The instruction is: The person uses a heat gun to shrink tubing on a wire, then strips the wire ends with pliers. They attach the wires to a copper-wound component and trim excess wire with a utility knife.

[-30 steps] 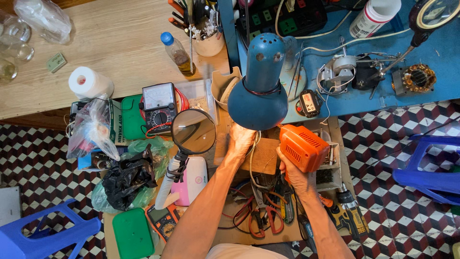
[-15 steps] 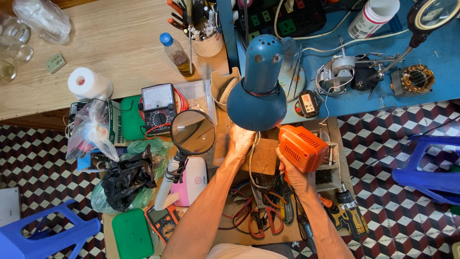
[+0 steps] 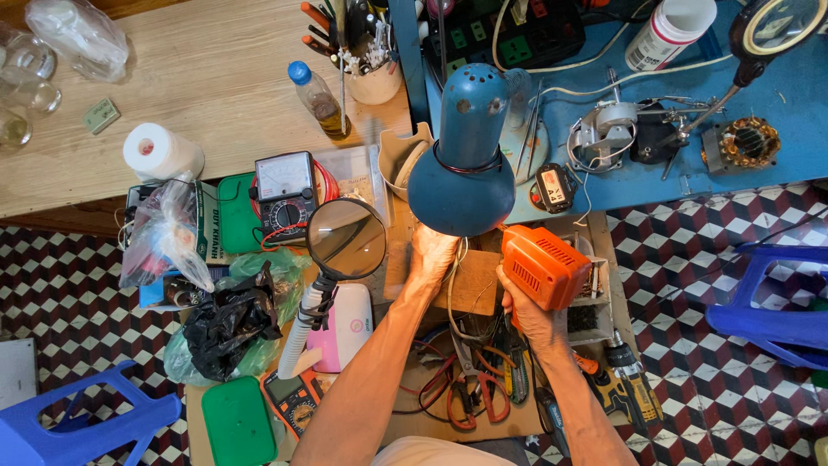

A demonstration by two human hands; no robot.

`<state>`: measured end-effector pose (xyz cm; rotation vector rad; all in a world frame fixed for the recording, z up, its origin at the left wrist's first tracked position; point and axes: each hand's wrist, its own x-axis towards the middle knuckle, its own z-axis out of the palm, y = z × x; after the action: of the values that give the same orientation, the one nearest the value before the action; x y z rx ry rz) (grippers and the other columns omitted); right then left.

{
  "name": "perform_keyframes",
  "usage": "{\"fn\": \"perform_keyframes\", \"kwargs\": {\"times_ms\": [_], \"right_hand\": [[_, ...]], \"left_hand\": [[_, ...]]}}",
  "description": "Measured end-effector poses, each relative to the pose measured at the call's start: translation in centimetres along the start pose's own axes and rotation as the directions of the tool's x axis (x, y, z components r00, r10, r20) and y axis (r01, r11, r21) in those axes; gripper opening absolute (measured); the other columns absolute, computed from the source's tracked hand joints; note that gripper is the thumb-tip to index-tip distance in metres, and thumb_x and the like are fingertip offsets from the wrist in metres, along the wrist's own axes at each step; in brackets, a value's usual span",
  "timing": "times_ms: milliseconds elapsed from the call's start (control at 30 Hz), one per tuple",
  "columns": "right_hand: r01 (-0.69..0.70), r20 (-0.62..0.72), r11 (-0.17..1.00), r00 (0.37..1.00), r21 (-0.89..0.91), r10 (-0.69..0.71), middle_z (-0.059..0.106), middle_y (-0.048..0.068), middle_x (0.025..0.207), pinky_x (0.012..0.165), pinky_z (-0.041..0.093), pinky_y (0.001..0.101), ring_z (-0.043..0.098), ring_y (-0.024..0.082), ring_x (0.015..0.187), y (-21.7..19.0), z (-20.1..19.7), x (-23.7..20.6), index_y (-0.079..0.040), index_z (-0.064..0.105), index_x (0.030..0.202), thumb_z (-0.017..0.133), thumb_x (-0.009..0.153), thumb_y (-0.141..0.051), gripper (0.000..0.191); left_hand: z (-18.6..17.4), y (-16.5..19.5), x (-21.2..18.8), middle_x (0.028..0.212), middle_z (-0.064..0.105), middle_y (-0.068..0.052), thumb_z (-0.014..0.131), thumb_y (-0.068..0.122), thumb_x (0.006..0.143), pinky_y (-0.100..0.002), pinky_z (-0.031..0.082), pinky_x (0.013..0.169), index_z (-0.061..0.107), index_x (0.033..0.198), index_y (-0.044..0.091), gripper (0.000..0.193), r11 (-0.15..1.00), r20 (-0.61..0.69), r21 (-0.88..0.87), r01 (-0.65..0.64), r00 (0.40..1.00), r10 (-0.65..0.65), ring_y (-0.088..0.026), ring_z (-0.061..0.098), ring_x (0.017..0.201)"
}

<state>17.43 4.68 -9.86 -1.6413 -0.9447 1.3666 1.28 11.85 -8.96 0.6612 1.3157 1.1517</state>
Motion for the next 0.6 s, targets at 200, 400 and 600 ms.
{"fn": "perform_keyframes", "kwargs": {"times_ms": [200, 400, 600], "right_hand": [[0.011, -0.004, 1.000, 1.000, 0.009, -0.011, 0.062, -0.002, 0.063, 0.051, 0.052, 0.0248, 0.060, 0.007, 0.055, 0.09, -0.02, -0.06, -0.009, 0.072, 0.100, 0.074, 0.091, -0.025, 0.019], [0.006, 0.003, 1.000, 1.000, 0.021, -0.006, 0.062, -0.002, 0.063, 0.051, 0.052, 0.0249, 0.060, 0.008, 0.054, -0.16, -0.07, -0.07, -0.009, 0.071, 0.100, 0.074, 0.090, -0.026, 0.020], [0.008, 0.002, 1.000, 1.000, 0.024, -0.008, 0.062, -0.003, 0.063, 0.051, 0.052, 0.0246, 0.059, 0.007, 0.054, -0.44, -0.02, -0.11, -0.009, 0.071, 0.101, 0.074, 0.090, -0.026, 0.020]], "left_hand": [[-0.01, -0.04, -0.07, 0.078, 0.065, 0.004, 0.079, 0.028, 0.087, -0.024, 0.045, 0.056, 0.071, 0.098, 0.009, 0.023, 1.000, 0.000, -0.003, 0.000, 1.000, 0.000, -0.005, 0.055, 0.064], [0.01, -0.06, -0.09, 0.079, 0.065, 0.005, 0.079, 0.028, 0.087, -0.024, 0.046, 0.057, 0.071, 0.098, 0.009, 0.024, 1.000, -0.002, -0.003, -0.002, 1.000, 0.002, -0.005, 0.055, 0.064], [0.08, -0.11, -0.14, 0.080, 0.066, 0.005, 0.080, 0.028, 0.087, -0.023, 0.046, 0.057, 0.071, 0.099, 0.009, 0.024, 1.000, -0.006, -0.006, -0.006, 1.000, 0.006, -0.005, 0.056, 0.065]]}}
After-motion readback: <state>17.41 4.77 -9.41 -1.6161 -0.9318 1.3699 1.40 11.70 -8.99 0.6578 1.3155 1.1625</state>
